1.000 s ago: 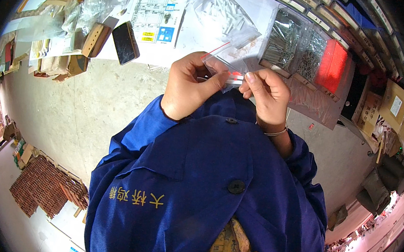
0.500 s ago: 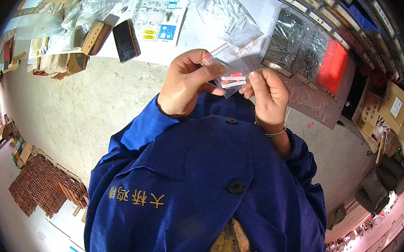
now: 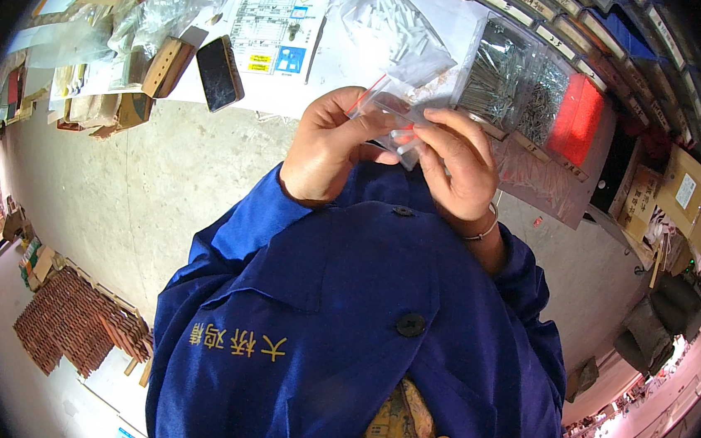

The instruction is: The person repeatedly picks small metal fasteners from labeled bins and places them into small clear plastic bags. They seal each bag and set it aside on the counter. The person also handles a red foam block and a printed instruction sheet during the process.

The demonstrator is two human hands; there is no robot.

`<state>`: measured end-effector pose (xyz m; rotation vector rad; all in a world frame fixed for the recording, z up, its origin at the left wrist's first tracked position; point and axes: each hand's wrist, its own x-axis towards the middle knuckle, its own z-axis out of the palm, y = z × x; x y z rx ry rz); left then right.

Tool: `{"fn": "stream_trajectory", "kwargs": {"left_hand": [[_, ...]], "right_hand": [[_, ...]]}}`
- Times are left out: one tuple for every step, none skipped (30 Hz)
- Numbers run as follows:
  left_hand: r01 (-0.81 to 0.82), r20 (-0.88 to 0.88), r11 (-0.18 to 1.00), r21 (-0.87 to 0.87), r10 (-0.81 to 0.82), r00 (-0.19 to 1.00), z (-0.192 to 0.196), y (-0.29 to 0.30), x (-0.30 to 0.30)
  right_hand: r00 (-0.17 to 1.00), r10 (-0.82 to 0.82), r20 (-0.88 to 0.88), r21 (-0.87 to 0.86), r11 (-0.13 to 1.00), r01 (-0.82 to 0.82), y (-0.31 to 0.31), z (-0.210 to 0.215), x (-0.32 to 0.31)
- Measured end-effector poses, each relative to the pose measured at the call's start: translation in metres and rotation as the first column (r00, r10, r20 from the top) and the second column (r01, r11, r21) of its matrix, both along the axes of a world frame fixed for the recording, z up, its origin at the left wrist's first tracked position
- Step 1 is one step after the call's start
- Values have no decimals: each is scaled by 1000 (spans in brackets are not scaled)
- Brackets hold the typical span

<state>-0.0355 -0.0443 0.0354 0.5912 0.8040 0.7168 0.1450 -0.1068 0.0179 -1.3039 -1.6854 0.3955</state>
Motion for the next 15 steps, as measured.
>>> {"fn": "stream_trajectory", "kwargs": {"left_hand": [[9,-15,1000,-4,-9,1000,0,0,0],[16,-2,1000,12,-16,1000,-1,0,1],[20,43,999,42,-21,999,-1,1,1],[33,67,999,23,-34,997,-3,3,0],[44,123,999,18,-46,991,-4,6,0],[59,100,998,-9,-58,993,-5,9,1],[42,175,997,58,-52,983,-6,10,3],[28,172,994,101,-45,984,-7,9,6],[16,159,989,144,-39,987,-7,9,9],[2,192,987,158,-33,981,-7,8,13],[-9,217,985,173,-29,976,-8,7,18],[-21,242,982,186,-26,970,-8,6,22],[-18,205,976,217,-28,978,-9,7,26],[6,145,982,190,-34,989,-10,9,28],[27,103,984,179,-46,994,-11,12,30]], "right_hand": [[1000,-14,-9,10,1000,14,-1,0,0],[999,-33,-17,0,999,33,-1,-1,2],[997,-76,-11,-15,997,76,-2,-1,2],[995,-84,-55,-12,996,83,-2,-1,3],[992,-91,-85,-32,996,89,-2,-1,4],[984,-114,-139,-32,993,111,-2,-1,4],[966,-112,-232,-44,994,104,-1,-2,3],[912,-110,-395,-107,992,73,-2,-3,1],[820,-133,-556,-170,984,44,-2,-4,0],[692,-131,-710,-214,976,-35,-3,-4,-1],[661,-179,-729,-281,958,-51,-4,-4,-1],[624,-211,-752,-310,949,-52,-4,-4,-1],[577,-232,-783,-337,938,-80,-5,-4,1],[504,-261,-823,-356,929,-100,-5,-4,2],[491,-283,-824,-371,924,-89,-6,-4,3]]}}
